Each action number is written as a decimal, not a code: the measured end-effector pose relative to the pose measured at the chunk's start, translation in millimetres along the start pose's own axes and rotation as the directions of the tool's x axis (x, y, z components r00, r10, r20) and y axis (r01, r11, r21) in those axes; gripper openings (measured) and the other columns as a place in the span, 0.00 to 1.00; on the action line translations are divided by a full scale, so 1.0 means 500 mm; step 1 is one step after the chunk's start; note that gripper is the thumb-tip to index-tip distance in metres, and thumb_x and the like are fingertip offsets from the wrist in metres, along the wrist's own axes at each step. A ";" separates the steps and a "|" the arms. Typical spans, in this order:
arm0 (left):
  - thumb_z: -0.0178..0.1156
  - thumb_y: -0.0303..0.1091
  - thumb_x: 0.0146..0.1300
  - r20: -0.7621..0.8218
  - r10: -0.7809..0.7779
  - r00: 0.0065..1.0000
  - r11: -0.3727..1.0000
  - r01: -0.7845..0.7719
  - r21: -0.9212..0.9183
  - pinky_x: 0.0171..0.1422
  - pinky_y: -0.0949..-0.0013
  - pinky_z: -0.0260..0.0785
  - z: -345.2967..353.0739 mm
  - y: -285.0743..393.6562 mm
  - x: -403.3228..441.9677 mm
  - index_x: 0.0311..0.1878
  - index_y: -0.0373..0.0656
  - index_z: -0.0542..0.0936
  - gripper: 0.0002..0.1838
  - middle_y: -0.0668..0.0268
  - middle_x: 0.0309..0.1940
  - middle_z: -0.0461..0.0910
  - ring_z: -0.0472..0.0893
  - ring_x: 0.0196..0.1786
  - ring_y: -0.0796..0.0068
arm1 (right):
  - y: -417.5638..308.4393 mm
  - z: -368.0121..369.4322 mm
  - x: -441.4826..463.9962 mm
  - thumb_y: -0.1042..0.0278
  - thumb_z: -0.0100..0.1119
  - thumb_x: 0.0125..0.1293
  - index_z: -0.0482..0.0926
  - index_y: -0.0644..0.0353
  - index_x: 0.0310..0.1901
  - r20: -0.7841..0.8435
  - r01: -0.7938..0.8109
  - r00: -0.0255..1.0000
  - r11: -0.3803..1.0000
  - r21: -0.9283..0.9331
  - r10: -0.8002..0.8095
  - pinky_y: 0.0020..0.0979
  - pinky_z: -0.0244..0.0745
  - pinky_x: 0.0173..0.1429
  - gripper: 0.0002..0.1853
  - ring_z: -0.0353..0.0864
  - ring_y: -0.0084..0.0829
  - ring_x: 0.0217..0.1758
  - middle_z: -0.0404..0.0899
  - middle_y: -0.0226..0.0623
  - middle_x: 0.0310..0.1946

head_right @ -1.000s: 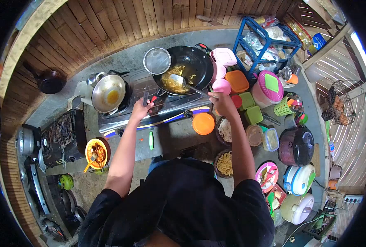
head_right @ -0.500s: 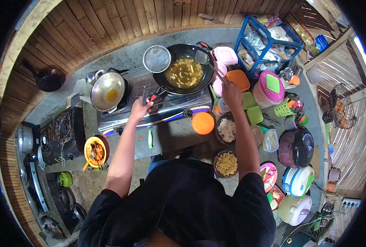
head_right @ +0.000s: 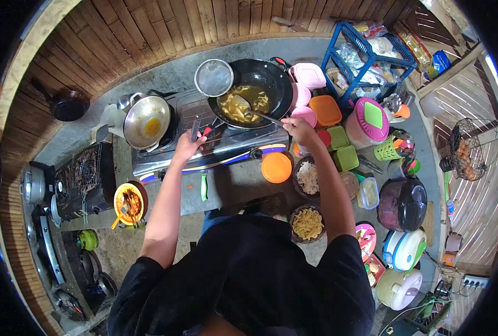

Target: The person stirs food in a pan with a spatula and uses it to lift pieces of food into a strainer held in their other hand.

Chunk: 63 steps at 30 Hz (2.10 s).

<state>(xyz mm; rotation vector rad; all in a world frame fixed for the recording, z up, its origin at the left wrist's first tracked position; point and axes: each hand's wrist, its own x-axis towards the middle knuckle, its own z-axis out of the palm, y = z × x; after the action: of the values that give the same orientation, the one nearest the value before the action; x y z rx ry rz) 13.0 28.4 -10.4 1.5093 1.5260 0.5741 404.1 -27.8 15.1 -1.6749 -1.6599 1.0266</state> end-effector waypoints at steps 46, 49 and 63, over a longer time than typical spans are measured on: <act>0.67 0.36 0.60 0.001 0.019 1.000 0.999 -0.019 -0.027 0.33 0.66 0.73 0.000 -0.011 0.006 0.38 0.42 0.75 0.12 0.64 0.26 0.81 0.83 0.25 0.73 | -0.097 -0.080 -0.086 0.68 0.57 0.66 0.80 0.62 0.53 -0.132 -0.030 0.991 0.991 -0.129 0.013 0.33 0.75 0.45 0.15 0.83 0.33 0.39 0.84 0.43 0.35; 0.67 0.36 0.61 0.000 0.012 1.000 0.999 -0.012 -0.037 0.33 0.66 0.73 0.001 -0.009 0.006 0.38 0.42 0.75 0.12 0.64 0.27 0.81 0.83 0.25 0.73 | -0.064 -0.077 -0.064 0.67 0.57 0.65 0.80 0.60 0.52 -0.286 0.131 0.930 0.936 -0.328 -0.230 0.40 0.77 0.41 0.15 0.84 0.44 0.34 0.83 0.50 0.33; 0.67 0.36 0.60 0.002 0.028 1.000 0.998 -0.028 -0.055 0.33 0.66 0.73 0.002 -0.016 0.007 0.37 0.42 0.75 0.12 0.63 0.25 0.81 0.83 0.25 0.73 | 0.060 -0.011 0.078 0.67 0.54 0.68 0.80 0.61 0.54 -0.326 0.127 0.898 0.885 -0.449 -0.294 0.42 0.76 0.43 0.16 0.82 0.46 0.39 0.83 0.49 0.36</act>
<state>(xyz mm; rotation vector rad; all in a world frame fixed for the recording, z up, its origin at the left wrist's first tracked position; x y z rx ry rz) 9.9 30.4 -18.5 1.4907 1.4772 0.6252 422.8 9.4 -11.8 -1.7557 -1.8188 0.2083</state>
